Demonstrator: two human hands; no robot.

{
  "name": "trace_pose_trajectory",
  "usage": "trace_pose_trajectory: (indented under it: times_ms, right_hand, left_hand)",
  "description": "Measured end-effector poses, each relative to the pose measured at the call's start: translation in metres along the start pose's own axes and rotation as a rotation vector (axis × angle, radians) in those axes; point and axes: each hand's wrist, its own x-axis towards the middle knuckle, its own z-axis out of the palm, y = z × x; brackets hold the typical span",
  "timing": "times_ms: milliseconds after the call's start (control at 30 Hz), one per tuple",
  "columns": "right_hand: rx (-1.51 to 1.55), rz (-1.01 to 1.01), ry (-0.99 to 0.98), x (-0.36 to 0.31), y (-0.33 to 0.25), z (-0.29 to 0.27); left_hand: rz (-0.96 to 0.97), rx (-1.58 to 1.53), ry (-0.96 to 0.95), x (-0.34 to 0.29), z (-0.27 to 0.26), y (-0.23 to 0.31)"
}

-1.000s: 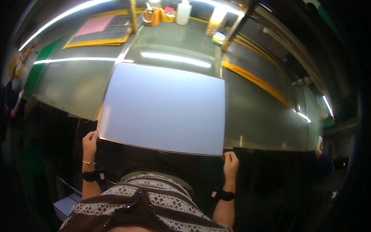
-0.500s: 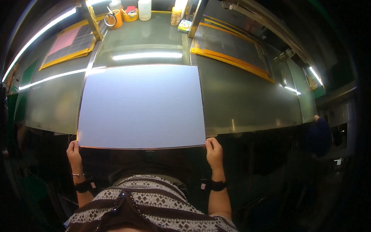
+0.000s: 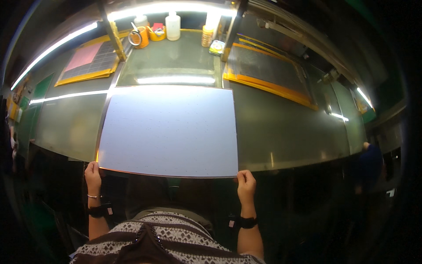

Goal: The person is inspecting and sorting printed sheets on a light table, then placing them into a vertical rack.

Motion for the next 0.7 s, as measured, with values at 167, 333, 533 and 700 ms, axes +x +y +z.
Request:
trace_pose_trajectory:
  times_ms: [167, 333, 533, 700]
  right_hand:
    - [-0.118, -0.036, 0.023, 0.003, -0.003, 0.014]
    - [-0.112, 0.276, -0.201, -0.001, 0.074, 0.026]
    - [-0.516, 0.014, -0.833, 0.034, 0.103, 0.149]
    - [-0.664, -0.808, -0.674, 0.078, 0.077, 0.226]
  left_hand:
    - [-0.169, 0.073, 0.133, -0.011, -0.014, 0.01]
    - [-0.235, 0.304, 0.159, -0.042, -0.019, -0.038]
    - [-0.436, 0.161, -0.765, -0.094, 0.033, -0.125]
    - [-0.661, -0.129, -0.576, -0.125, 0.049, -0.123]
